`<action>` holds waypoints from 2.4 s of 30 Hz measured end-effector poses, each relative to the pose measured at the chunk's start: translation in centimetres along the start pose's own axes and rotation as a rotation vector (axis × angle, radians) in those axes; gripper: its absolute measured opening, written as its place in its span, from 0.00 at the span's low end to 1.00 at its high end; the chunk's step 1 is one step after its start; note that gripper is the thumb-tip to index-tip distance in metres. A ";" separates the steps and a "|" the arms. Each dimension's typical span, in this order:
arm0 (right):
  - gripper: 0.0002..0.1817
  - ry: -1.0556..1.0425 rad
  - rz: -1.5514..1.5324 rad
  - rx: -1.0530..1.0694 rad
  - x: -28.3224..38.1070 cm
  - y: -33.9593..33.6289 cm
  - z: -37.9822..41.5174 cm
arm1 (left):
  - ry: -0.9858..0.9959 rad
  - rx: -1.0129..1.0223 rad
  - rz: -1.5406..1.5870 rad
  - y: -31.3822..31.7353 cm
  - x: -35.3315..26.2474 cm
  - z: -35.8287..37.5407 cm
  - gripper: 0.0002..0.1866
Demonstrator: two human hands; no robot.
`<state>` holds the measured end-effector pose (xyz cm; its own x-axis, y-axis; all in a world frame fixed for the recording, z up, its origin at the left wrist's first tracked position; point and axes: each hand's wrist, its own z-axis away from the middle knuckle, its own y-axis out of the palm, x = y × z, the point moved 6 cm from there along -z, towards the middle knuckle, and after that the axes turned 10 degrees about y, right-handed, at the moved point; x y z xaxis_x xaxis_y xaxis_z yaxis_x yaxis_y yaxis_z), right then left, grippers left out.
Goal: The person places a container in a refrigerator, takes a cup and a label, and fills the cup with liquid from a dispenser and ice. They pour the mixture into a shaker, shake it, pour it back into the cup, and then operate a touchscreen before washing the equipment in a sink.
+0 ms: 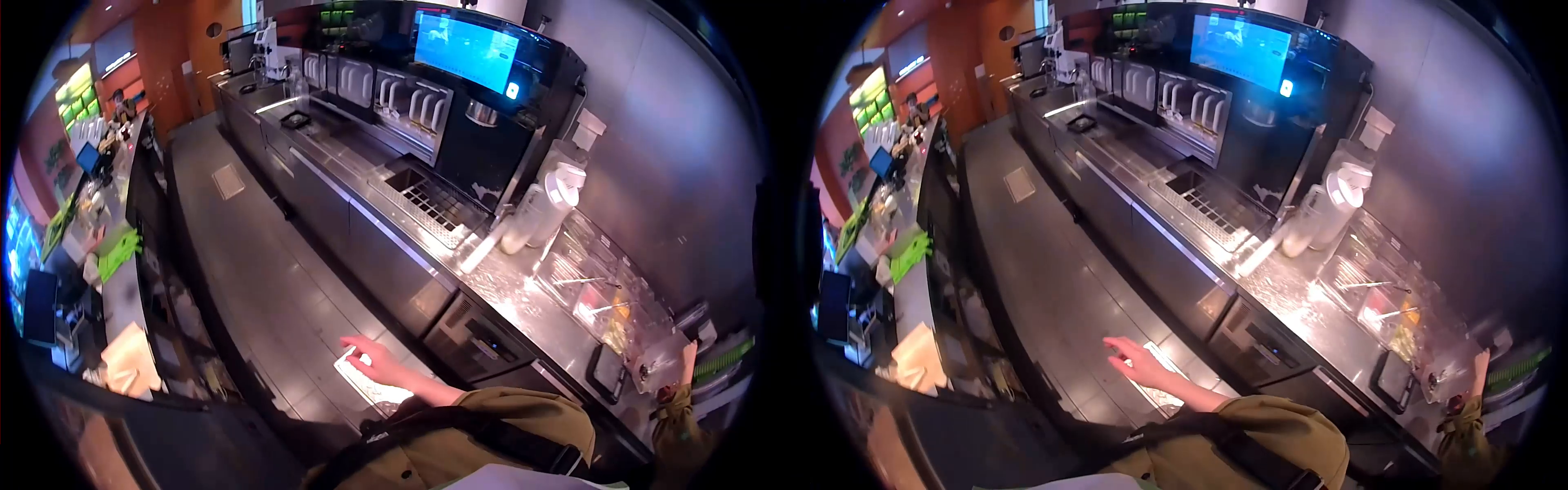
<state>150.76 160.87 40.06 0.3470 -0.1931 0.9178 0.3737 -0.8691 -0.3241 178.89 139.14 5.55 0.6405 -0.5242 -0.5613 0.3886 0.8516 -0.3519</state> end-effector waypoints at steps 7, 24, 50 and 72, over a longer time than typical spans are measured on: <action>0.13 0.048 0.181 -0.503 -9.0 -13.4 -14.7 | 0.109 0.010 -0.052 -12.7 -12.7 -14.4 0.23; 0.14 -0.414 0.705 -1.175 0.9 -35.8 -57.4 | 0.247 0.071 -0.172 -44.1 -36.4 -41.2 0.21; 0.22 0.246 0.994 -0.508 -37.7 -19.8 -136.9 | 0.044 -0.265 -0.046 -90.6 -41.7 -68.7 0.20; 0.23 0.477 -0.042 -0.885 -39.0 -9.0 -141.8 | 0.756 0.437 0.703 -104.1 -103.2 -98.6 0.29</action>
<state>11.86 111.64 39.74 -0.1050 -0.1486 0.9833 -0.4631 -0.8677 -0.1806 7.02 103.87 26.31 0.2998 0.3308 -0.8948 0.3936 0.8115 0.4319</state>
